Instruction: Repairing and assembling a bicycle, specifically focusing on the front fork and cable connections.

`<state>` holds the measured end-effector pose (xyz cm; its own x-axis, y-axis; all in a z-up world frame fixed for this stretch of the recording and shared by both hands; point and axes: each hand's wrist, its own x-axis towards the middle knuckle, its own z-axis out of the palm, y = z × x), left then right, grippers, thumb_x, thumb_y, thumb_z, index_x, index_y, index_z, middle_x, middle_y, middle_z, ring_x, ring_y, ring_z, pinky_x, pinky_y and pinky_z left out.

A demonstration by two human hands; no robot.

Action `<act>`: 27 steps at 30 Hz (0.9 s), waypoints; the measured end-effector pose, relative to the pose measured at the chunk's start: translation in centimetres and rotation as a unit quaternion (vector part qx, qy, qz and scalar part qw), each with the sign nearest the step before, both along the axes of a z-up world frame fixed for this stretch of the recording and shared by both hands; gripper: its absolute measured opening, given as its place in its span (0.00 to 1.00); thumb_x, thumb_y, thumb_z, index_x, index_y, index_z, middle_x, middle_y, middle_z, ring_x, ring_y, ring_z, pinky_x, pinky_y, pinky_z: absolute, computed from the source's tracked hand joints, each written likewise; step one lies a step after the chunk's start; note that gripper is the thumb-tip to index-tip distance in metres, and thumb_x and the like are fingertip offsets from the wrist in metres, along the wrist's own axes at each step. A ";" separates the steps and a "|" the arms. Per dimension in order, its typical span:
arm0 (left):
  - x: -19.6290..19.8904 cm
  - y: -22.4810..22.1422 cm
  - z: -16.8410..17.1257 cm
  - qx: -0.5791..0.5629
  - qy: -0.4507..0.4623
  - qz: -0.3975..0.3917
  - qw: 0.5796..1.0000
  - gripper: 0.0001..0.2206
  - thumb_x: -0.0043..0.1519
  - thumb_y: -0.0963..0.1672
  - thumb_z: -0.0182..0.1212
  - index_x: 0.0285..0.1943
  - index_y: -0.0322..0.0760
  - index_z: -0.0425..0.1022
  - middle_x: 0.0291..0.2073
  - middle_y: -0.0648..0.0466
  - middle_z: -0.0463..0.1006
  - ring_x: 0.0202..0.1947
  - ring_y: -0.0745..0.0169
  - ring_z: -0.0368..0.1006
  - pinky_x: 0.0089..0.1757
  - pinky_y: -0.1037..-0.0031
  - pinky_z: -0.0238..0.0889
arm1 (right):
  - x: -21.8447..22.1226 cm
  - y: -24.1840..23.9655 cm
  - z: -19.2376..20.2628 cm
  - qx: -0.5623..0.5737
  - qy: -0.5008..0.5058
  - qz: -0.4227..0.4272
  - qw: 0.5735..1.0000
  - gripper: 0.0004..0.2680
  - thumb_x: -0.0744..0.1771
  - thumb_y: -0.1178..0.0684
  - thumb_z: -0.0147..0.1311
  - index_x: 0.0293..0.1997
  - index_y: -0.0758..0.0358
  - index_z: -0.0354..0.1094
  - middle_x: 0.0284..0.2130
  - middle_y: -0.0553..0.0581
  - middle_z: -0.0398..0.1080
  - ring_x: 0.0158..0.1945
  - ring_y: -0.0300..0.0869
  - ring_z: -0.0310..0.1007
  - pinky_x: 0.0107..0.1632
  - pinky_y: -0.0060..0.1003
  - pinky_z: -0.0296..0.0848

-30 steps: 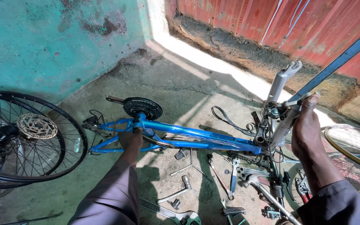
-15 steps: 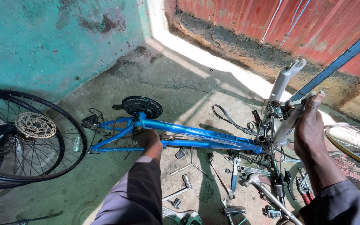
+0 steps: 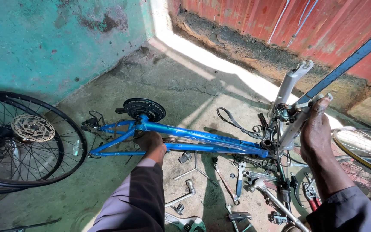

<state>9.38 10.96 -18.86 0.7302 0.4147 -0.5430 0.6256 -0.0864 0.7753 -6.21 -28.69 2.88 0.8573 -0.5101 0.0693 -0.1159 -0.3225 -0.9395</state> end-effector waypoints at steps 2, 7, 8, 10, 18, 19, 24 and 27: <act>-0.1 -0.2 0.0 -0.001 0.005 -0.029 1.000 0.18 0.68 0.47 0.40 0.52 0.27 0.70 0.28 0.49 0.71 0.22 0.57 0.66 0.26 0.68 0.60 | -0.2 0.2 0.3 -0.010 0.003 0.000 1.000 0.36 0.65 0.18 0.16 0.44 0.70 0.58 0.44 0.70 0.61 0.52 0.61 0.64 0.55 0.65 0.63; -1.7 1.7 -1.1 -0.009 0.022 -0.117 0.993 0.17 0.67 0.46 0.41 0.51 0.28 0.72 0.26 0.52 0.69 0.20 0.60 0.61 0.24 0.69 0.55 | -1.1 1.6 2.6 -0.031 0.020 0.014 0.999 0.40 0.64 0.20 0.16 0.53 0.80 0.59 0.53 0.81 0.62 0.62 0.70 0.63 0.60 0.70 0.61; -2.5 2.8 -1.4 -0.009 0.031 -0.144 0.989 0.17 0.66 0.45 0.41 0.51 0.28 0.73 0.25 0.53 0.68 0.19 0.61 0.60 0.24 0.70 0.53 | -1.4 2.0 3.0 -0.038 0.030 0.010 0.999 0.42 0.63 0.19 0.15 0.57 0.81 0.58 0.56 0.83 0.61 0.63 0.71 0.61 0.61 0.70 0.61; -3.7 4.8 -1.5 -0.006 0.041 -0.169 0.985 0.17 0.66 0.45 0.41 0.50 0.29 0.74 0.24 0.54 0.68 0.19 0.62 0.58 0.23 0.70 0.51 | -1.8 2.6 3.4 -0.042 0.040 0.008 0.998 0.44 0.62 0.19 0.15 0.60 0.83 0.57 0.59 0.85 0.60 0.65 0.72 0.60 0.62 0.69 0.60; -7.3 4.5 -1.6 -0.008 0.080 -0.351 0.933 0.16 0.63 0.42 0.43 0.48 0.31 0.79 0.19 0.60 0.63 0.15 0.69 0.49 0.20 0.73 0.40 | -2.3 2.1 4.4 -0.075 0.047 0.029 0.996 0.36 0.68 0.24 0.19 0.54 0.77 0.61 0.54 0.81 0.63 0.60 0.71 0.63 0.57 0.71 0.65; -8.6 2.9 1.3 -0.009 0.082 -0.352 0.932 0.16 0.63 0.42 0.43 0.48 0.31 0.79 0.19 0.60 0.63 0.15 0.69 0.49 0.20 0.73 0.40 | -2.1 1.5 4.3 -0.075 0.048 0.029 0.996 0.36 0.68 0.24 0.19 0.54 0.77 0.61 0.54 0.81 0.63 0.60 0.71 0.63 0.57 0.71 0.65; -10.2 -2.3 9.7 -0.020 0.143 -0.383 0.912 0.13 0.71 0.42 0.38 0.60 0.35 0.65 0.24 0.59 0.58 0.15 0.74 0.43 0.18 0.77 0.34 | -2.9 -1.3 3.5 -0.448 0.373 0.076 0.809 0.33 0.71 0.21 0.25 0.51 0.59 0.78 0.33 0.68 0.81 0.42 0.56 0.83 0.49 0.55 0.78; -11.1 -0.3 13.4 0.033 0.001 -0.354 0.935 0.19 0.61 0.38 0.44 0.58 0.18 0.70 0.27 0.44 0.78 0.24 0.59 0.73 0.29 0.72 0.68 | -4.1 -0.9 3.5 -0.422 0.438 0.172 0.775 0.36 0.68 0.20 0.27 0.20 0.65 0.75 0.18 0.58 0.73 0.24 0.47 0.76 0.40 0.48 0.77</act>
